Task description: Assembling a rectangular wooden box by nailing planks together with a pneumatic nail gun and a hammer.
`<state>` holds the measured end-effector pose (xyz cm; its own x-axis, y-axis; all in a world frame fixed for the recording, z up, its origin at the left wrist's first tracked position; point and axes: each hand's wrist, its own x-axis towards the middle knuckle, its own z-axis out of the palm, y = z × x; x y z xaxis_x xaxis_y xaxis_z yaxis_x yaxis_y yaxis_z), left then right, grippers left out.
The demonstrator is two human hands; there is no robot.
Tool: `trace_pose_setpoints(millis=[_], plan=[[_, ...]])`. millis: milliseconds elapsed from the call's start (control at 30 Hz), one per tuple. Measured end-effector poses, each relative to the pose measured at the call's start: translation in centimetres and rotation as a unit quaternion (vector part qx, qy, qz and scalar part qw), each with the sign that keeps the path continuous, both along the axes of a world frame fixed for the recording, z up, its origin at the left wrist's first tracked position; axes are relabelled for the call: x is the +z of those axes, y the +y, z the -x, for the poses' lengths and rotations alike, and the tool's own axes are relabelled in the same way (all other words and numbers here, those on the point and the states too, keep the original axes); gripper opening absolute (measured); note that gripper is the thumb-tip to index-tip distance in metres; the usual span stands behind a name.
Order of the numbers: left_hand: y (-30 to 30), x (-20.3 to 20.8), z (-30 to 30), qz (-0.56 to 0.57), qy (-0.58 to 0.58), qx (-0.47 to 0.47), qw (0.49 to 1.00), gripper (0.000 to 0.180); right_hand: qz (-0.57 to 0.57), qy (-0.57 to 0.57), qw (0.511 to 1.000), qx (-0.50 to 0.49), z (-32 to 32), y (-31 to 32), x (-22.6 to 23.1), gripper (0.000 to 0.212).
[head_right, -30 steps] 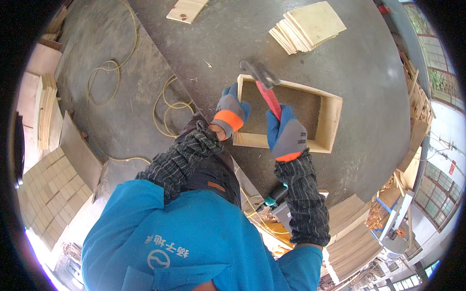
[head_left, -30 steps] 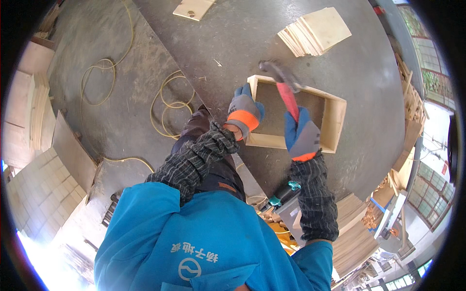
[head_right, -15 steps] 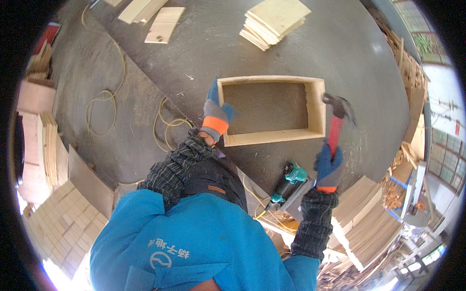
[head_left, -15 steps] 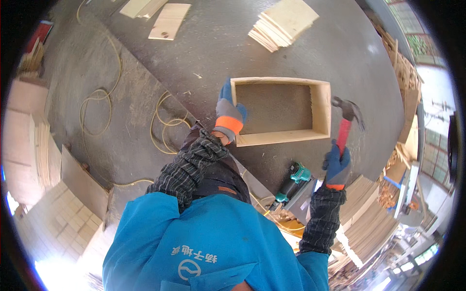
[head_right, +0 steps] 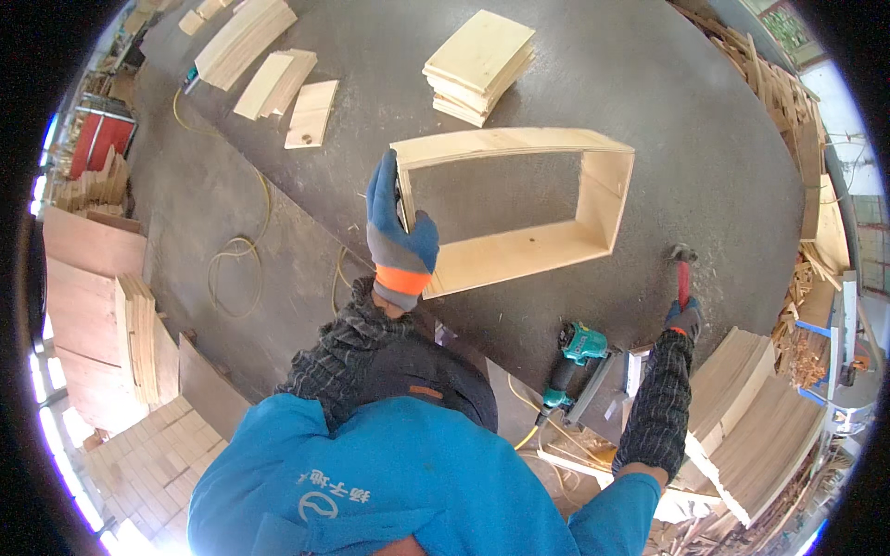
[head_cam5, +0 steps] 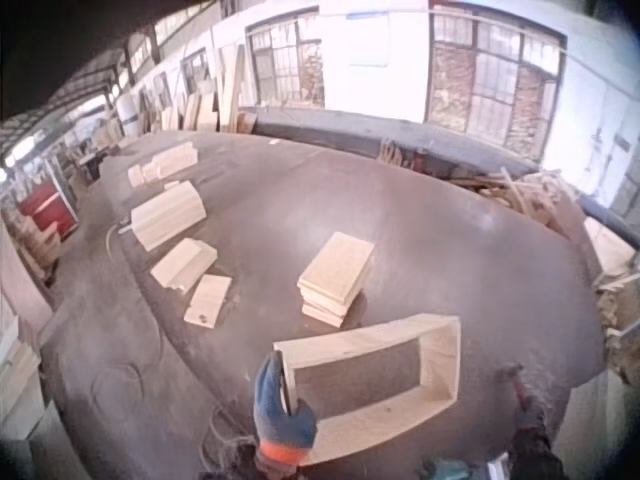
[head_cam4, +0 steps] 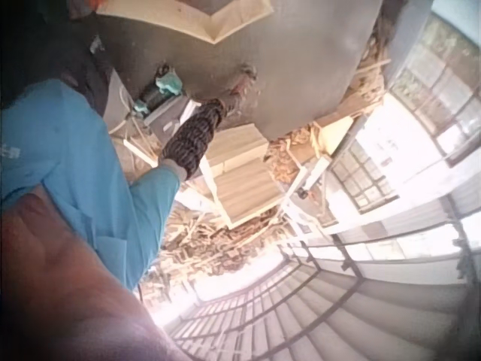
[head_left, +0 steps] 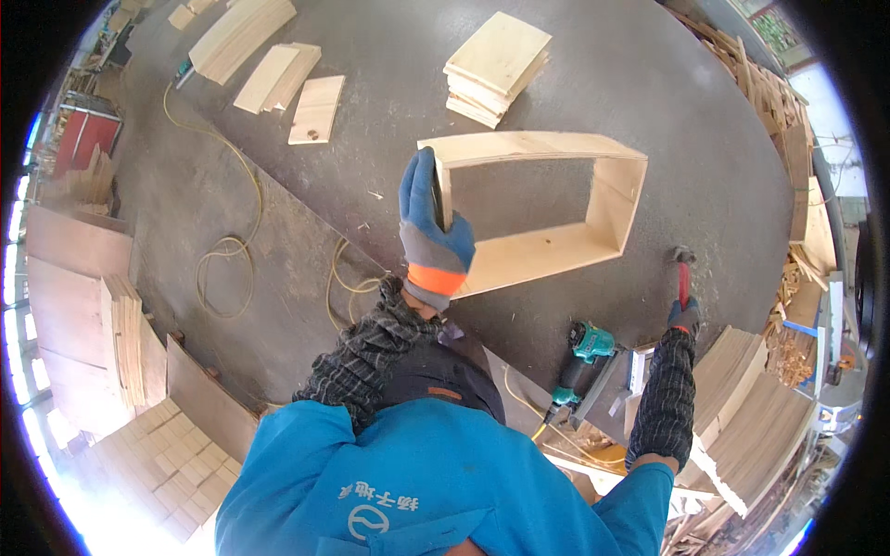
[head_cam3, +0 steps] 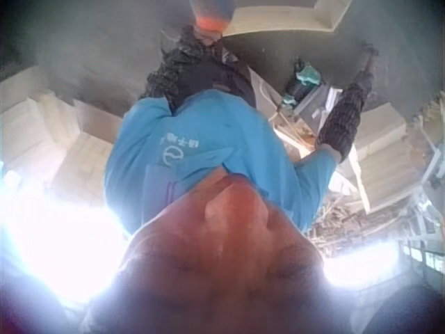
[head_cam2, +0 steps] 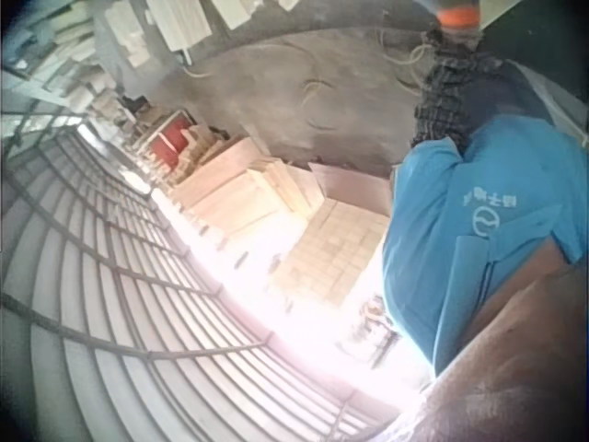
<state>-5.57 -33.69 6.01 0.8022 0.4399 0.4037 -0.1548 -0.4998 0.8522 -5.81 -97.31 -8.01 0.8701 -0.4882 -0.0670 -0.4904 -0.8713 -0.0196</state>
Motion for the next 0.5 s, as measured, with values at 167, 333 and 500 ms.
trace_pose_setpoints(millis=[167, 333, 500], plan=[[-4.0, 4.1, 0.2, -0.143, -0.108, -0.011, 0.984, 0.080, -0.344, -0.214, 0.910, 0.089, -2.4, 13.6, 7.3, 0.045], [-8.0, 1.4, -0.4, -0.202, -0.207, -0.025, 0.957, 0.069, -0.592, -0.252, 0.756, 0.119, 3.0, 33.3, 18.3, 0.064], [-11.8, 0.7, 2.6, -0.208, -0.201, -0.119, 0.950, 0.057, -0.535, -0.268, 0.785, 0.159, 5.5, 40.1, 20.2, 0.078]])
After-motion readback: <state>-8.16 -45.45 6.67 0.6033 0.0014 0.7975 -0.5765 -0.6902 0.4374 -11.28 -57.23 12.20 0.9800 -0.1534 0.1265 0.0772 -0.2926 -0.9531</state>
